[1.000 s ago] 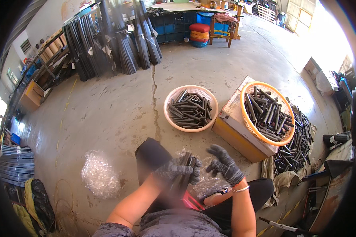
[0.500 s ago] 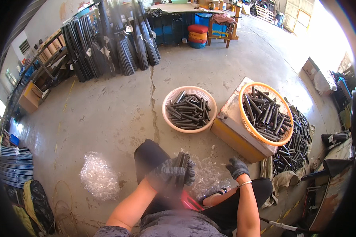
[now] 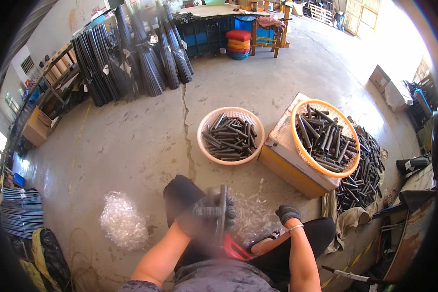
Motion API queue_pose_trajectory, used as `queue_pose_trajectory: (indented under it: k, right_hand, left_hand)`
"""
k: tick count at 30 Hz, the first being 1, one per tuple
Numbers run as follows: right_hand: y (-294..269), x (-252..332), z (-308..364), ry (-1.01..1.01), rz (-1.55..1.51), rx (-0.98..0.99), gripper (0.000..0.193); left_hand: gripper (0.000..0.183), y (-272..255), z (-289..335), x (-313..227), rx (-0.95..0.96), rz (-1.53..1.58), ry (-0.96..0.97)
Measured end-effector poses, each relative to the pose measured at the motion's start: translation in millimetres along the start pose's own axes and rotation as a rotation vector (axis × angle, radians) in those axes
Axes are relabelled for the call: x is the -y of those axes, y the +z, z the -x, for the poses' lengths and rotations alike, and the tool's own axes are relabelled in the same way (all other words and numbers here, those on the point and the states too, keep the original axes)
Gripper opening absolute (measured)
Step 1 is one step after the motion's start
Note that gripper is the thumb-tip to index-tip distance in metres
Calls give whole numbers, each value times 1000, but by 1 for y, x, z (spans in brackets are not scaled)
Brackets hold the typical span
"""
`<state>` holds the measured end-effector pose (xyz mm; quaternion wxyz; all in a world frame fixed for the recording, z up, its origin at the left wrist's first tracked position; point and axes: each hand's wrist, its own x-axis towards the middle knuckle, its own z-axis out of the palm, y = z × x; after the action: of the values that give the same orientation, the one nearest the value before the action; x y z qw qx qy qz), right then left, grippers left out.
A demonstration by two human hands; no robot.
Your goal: The person takes metal tubes from baskets, groups them, and wraps them in plastic film.
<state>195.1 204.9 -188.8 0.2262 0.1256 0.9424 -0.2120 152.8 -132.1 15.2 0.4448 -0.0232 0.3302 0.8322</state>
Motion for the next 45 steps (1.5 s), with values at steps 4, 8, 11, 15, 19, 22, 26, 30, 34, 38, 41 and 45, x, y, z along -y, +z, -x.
queue_pose_trajectory:
  k: [4, 8, 11, 15, 19, 22, 26, 30, 34, 38, 41, 45]
  right_hand:
    - [-79, 83, 60, 32, -908, 153, 45]
    - [-100, 154, 105, -508, -1305, 211, 44]
    - [-75, 145, 85, -522, -1070, 180, 29]
    - [-27, 73, 34, -329, -686, -33, 24]
    - [9, -8, 7, 84, 85, 4, 32]
    - [-41, 59, 38, 37, -626, -154, 37]
    - [-108, 152, 98, -495, -1313, 289, 47]
    - [-40, 137, 71, -611, -1168, 164, 35]
    - [-8, 47, 28, -169, -543, -90, 37]
    - [-9, 6, 15, 74, -270, 14, 43]
    - [-66, 89, 58, -69, -985, -3, 40]
    - [-99, 170, 105, -587, -1282, 223, 42]
  left_hand:
    - [41, 1, -3, 7, 54, 88, 9]
    - [45, -25, -24, 35, 19, -102, -15]
    - [50, 24, -12, 5, 77, -71, -26]
    - [50, -29, -7, 16, -1, -507, 122]
    - [46, -28, -3, 20, -162, -277, 105]
    - [44, -41, -6, 28, -175, -256, 77]
    - [45, -24, -16, 30, -112, -272, 61]
    - [46, -24, -15, 23, -95, -273, 142]
    - [45, -5, 8, -1, 12, -3, 138]
    - [41, -17, 16, 0, -97, -163, 211]
    - [42, -19, 0, 17, -250, -433, 145]
    - [47, 3, -11, 27, -129, -289, 61]
